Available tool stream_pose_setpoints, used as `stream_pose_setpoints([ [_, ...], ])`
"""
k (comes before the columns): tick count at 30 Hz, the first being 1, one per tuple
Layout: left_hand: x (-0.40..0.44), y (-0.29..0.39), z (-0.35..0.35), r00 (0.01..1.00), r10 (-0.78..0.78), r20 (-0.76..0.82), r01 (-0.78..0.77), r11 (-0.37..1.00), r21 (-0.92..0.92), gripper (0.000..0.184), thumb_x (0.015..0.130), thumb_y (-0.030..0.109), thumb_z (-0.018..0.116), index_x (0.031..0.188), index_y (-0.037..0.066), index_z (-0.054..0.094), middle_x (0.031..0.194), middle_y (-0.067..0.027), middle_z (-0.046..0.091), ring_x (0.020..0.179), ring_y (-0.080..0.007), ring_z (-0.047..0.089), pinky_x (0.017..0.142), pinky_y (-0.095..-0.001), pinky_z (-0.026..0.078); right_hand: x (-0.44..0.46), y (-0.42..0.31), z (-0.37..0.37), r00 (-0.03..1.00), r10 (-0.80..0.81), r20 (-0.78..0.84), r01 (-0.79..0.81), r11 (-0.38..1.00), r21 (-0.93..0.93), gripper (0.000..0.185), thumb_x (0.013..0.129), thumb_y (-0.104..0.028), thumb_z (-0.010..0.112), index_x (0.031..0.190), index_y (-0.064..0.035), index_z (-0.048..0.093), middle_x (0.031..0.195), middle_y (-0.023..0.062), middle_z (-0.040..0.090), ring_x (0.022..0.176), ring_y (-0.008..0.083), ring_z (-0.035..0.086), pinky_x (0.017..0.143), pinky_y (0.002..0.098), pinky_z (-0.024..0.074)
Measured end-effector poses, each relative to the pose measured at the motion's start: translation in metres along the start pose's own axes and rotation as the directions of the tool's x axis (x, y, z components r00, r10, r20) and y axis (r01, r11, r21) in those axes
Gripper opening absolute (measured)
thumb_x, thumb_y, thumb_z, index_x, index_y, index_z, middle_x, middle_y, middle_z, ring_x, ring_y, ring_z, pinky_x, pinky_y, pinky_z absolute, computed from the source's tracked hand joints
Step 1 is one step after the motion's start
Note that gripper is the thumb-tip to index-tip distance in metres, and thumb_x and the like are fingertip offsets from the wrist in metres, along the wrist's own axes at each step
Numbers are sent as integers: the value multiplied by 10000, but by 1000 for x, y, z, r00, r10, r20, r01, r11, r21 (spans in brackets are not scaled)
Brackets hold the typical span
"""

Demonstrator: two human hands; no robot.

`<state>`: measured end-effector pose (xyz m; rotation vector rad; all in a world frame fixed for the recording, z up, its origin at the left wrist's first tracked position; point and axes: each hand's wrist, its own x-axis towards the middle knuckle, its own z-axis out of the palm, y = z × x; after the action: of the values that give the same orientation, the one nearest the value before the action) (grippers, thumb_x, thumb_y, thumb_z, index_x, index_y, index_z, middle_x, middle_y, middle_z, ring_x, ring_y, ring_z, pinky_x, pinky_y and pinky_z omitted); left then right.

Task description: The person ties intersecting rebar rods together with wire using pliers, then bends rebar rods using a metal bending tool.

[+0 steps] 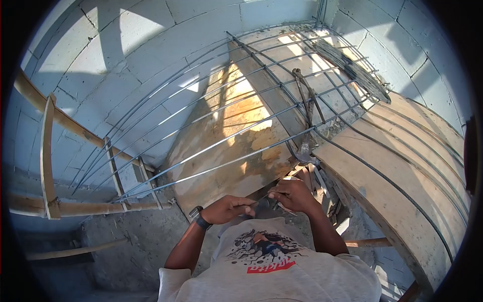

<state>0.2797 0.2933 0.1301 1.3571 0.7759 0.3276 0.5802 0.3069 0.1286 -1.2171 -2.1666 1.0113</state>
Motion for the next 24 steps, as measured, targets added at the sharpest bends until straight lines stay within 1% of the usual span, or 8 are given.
stream_pose_setpoints([
  [3,1,-19,0,995,-70,75,77,993,-90,327,1035,149,665,1349,61,696,1109,-77,802,1020,-105,707,953,-293,530,4,1,-1,997,-1,78,3,1000,-21,204,947,-303,715,986,-124,805,858,86,713,794,302,705,698,422,539],
  [9,19,-48,11,973,-10,-230,154,771,618,263,970,124,673,1213,89,767,998,-99,799,883,-266,765,805,-355,583,6,-1,23,1000,12,17,-9,984,-176,196,950,-281,704,968,-111,801,849,93,727,788,311,712,694,432,547],
  [12,31,-45,13,899,60,-434,234,771,592,234,914,198,689,1119,150,794,962,-191,740,843,-386,715,745,-459,571,6,-9,30,989,108,-101,-121,983,-137,206,959,-280,690,978,-105,798,898,100,747,817,325,719,713,440,553],
  [15,33,-50,-5,909,104,-404,170,792,586,323,927,200,696,1240,137,749,1035,-176,754,899,-382,723,805,-451,568,10,-15,39,969,186,-164,-205,973,-102,217,959,-281,687,1004,-100,797,942,117,758,857,342,725,748,448,559],
  [18,26,-75,-22,855,341,-392,-131,872,472,479,930,201,717,1397,120,654,1226,-197,722,1051,-386,711,916,-434,559,16,-15,40,935,330,-131,-345,931,-115,238,956,-288,677,1031,-96,796,962,148,757,899,366,729,790,464,564],
  [21,7,-73,-40,731,513,-450,-147,763,629,584,960,157,731,1503,56,544,1407,-232,638,1250,-357,656,1021,-408,526,21,-21,40,880,437,-185,-469,862,-192,256,957,-304,668,977,-79,789,961,173,753,893,385,720,790,488,551],
  [23,-6,-102,-59,800,269,-536,-64,927,370,603,971,244,754,1496,37,539,1413,-179,637,1256,-294,643,1006,-403,528,25,-30,44,859,430,-276,-473,874,-112,236,979,-272,664,1008,-62,767,835,134,734,784,343,716,747,442,552],
  [24,-9,-120,-68,824,145,-547,-34,977,209,587,974,265,756,1479,40,557,1387,-154,654,1231,-262,651,986,-390,534,28,-35,47,821,516,-244,-487,856,174,229,1005,-254,648,1036,-59,765,798,94,701,741,273,675,708,404,529],
])
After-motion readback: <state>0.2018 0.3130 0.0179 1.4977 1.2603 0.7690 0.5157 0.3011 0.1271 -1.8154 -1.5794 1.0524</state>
